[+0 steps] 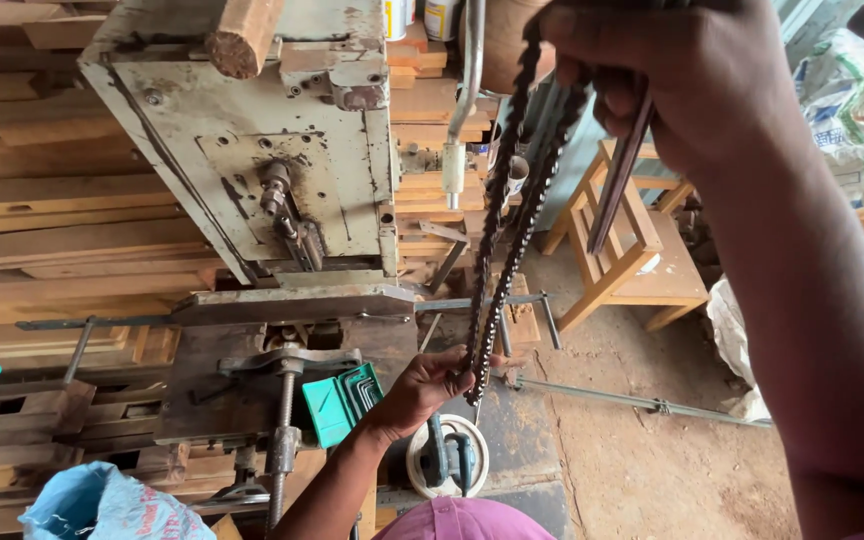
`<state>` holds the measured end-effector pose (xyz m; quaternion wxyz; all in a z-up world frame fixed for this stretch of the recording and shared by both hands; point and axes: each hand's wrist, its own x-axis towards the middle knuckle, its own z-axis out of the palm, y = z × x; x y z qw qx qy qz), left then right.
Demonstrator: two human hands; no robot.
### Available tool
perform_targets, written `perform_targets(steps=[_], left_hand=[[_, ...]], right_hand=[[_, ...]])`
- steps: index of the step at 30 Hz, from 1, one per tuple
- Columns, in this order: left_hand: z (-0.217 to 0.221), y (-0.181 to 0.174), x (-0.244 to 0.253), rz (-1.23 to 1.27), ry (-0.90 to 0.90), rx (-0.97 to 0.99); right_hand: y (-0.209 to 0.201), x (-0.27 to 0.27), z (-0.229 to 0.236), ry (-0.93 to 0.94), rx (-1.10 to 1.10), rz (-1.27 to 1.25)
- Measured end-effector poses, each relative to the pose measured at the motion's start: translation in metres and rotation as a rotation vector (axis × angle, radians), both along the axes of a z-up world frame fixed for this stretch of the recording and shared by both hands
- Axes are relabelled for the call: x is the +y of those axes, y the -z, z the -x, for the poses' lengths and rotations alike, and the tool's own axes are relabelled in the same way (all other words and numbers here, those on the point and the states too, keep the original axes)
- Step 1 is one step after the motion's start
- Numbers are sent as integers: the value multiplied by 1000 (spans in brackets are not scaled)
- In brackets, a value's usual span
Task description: Inspecting and adjusting the drive chain and mechanical components of a woodworking machine.
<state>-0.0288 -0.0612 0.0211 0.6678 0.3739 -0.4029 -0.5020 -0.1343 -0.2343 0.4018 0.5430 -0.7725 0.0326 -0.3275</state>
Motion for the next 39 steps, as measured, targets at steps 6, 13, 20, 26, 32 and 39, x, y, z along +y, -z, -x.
perform_targets(steps=[6,13,20,26,32,39], left_hand=[[4,-24,3,38,27,89],[-9,17,-5,166,-5,279],[-18,25,-6,64,-119,360],[-18,-14,6,133,-162,185],[-15,-28,15,110,-183,159],[-26,-59,25,75,-550,78]], right_hand=[[-10,-15,-3,11,43,-8],[-17,-16,3,10,36,-43],[-27,-3,7,3,3,-58],[-33,7,7,-55,2,-47],[-30,2,5,-173,-48,52],[-7,10,0,-210,60,-18]])
